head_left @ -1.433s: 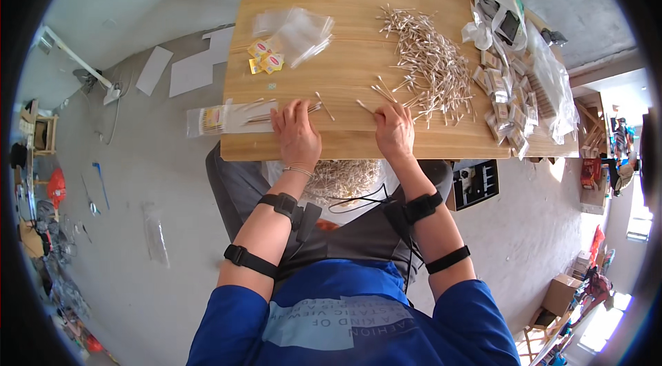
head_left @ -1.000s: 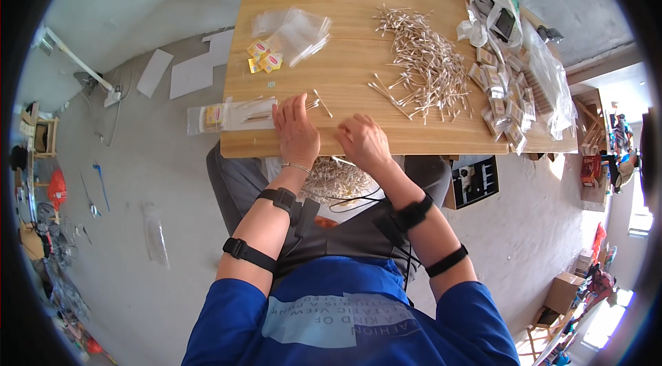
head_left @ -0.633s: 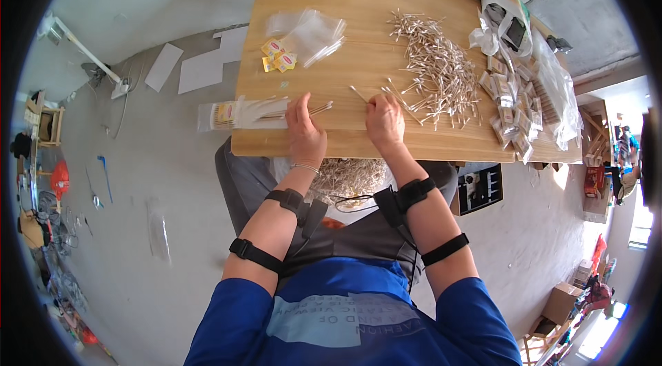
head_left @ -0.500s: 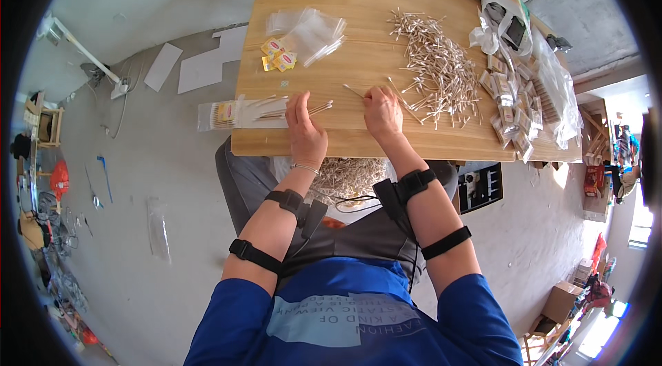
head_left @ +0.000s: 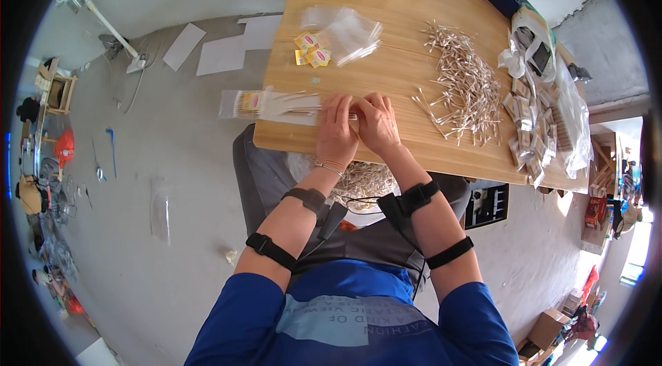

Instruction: Counting and placing cotton swabs into small plastic bags at a workstation.

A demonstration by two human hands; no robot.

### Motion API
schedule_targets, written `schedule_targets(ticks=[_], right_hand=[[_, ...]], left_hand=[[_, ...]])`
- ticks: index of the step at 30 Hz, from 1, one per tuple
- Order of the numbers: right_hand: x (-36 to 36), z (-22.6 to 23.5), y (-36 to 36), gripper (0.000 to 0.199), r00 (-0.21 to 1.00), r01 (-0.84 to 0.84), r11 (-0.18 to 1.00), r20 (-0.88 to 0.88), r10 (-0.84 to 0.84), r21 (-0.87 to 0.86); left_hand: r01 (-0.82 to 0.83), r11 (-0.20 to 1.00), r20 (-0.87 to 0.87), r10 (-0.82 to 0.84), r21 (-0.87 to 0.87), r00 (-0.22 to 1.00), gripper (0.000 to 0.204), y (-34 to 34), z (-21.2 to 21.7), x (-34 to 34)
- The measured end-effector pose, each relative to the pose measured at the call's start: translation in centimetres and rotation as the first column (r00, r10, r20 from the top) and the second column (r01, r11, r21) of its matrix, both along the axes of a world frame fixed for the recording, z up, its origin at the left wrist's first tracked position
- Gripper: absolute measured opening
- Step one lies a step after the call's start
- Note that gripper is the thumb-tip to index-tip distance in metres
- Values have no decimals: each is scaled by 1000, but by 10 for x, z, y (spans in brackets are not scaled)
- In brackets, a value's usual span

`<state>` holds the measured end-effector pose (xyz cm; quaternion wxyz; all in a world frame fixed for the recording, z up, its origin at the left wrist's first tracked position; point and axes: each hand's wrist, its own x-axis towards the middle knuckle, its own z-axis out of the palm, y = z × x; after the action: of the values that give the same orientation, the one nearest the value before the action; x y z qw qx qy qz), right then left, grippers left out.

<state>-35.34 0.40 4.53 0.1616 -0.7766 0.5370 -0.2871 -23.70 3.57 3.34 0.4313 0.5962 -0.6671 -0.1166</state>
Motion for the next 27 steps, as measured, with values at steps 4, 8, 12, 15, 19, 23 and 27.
schedule_targets(ticks=[4,8,12,15,19,23,27], right_hand=[[6,5,15,21,999,37,988,43,-31,-147],[0,-3,17,22,999,-8,993,36,12,-114],[5,-9,22,20,992,-14,995,123,26,-103],[15,-11,30,19,994,12,990,109,3,-139],[36,-16,34,18,995,20,990,97,-6,-141],[59,-17,31,27,994,21,993,107,-8,-117],[80,-10,31,39,991,41,998,132,-35,-42]], left_hand=[[11,997,-86,-18,-83,996,51,-1,-4,7],[115,990,-247,-134,-87,960,54,-3,1,34],[122,992,95,-118,-43,989,56,-11,19,94],[149,987,194,-157,53,968,56,-11,8,118],[124,989,222,-139,79,965,52,-11,-2,115],[138,988,186,-149,72,971,51,-13,-1,115],[53,998,40,-54,29,998,51,-9,0,116]])
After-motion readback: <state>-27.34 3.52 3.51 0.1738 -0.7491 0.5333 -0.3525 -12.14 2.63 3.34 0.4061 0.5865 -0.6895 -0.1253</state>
